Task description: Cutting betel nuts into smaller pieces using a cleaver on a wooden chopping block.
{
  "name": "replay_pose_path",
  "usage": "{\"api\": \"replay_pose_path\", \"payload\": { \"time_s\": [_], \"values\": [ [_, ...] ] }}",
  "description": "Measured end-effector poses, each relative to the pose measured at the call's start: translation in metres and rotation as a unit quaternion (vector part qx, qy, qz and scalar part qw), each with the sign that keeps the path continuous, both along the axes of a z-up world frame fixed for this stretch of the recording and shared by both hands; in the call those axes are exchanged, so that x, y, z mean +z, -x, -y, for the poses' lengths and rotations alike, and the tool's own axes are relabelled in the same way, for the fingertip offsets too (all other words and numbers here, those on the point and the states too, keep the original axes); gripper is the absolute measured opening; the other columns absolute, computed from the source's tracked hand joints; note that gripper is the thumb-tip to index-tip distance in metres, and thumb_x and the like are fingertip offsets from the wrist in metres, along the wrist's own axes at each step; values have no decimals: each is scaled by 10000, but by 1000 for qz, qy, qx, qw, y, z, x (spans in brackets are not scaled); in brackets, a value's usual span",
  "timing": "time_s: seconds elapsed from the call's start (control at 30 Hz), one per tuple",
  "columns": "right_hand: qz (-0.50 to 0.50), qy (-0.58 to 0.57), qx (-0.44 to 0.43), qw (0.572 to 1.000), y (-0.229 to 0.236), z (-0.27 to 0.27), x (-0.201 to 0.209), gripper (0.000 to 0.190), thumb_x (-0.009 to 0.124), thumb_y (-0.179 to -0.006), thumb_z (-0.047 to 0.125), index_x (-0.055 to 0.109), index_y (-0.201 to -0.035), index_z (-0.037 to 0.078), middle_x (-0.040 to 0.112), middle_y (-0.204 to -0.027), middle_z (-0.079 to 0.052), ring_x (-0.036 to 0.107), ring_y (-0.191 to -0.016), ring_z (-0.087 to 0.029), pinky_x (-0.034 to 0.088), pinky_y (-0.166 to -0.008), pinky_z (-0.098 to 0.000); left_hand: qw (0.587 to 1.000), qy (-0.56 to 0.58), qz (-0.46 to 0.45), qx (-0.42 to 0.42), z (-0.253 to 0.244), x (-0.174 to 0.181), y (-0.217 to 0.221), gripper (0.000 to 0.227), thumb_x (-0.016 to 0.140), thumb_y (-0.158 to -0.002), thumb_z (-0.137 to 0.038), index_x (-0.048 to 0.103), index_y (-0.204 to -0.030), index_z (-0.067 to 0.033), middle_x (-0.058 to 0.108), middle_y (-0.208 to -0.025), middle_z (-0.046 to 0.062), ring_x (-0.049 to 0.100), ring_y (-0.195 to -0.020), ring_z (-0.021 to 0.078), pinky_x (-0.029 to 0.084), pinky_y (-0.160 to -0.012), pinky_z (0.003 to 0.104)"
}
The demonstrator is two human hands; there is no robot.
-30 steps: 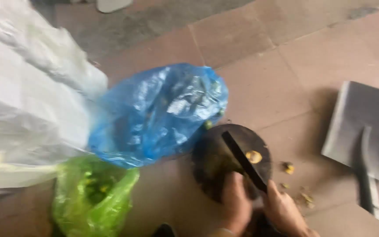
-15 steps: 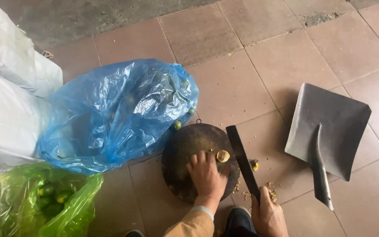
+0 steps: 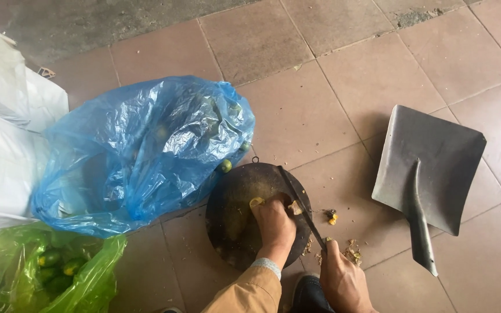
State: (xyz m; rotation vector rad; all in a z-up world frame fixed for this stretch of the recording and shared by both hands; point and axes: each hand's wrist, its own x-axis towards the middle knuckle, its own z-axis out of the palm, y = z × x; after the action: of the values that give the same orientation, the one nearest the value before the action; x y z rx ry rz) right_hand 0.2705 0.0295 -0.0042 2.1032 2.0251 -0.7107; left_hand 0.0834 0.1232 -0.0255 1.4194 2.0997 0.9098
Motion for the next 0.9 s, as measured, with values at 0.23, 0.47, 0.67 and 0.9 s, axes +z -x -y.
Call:
{"api": "replay_pose_path", "payload": {
  "time_s": [0.23,0.47,0.67,0.9],
  "values": [
    [5,-2,0,1000,2,-5,0,114,495,-1094,301,430,-1049,218,722,-745,-72,683,-656,-485,566,-617,-588,998,40,34,43,-9,4,-4,173,737,-963,-130,892,-913,-185,880,-936,55,734,-892,247,349,-1002,476],
    [-2,-18,22,1000,2,-9,-5,62,477,-1083,241,438,-1056,201,672,-648,-64,610,-558,-431,542,-596,-556,999,22,28,23,-6,17,-2,295,647,-798,111,861,-907,-61,864,-939,184,749,-922,346,346,-1081,541],
    [-32,7,-16,999,3,-12,-2,131,484,-1120,272,420,-1046,185,656,-608,-114,592,-532,-454,502,-585,-568,995,70,62,40,-1,26,-7,148,800,-808,-9,837,-937,-72,866,-1016,187,788,-957,409,440,-1008,535],
    [-65,0,-26,998,8,-11,12,161,482,-1141,282,426,-1037,172,614,-579,-122,528,-495,-441,465,-559,-552,969,217,93,66,-5,17,-7,165,832,-855,-32,837,-1000,-111,857,-1098,155,774,-1018,390,524,-955,494]
  ]
}}
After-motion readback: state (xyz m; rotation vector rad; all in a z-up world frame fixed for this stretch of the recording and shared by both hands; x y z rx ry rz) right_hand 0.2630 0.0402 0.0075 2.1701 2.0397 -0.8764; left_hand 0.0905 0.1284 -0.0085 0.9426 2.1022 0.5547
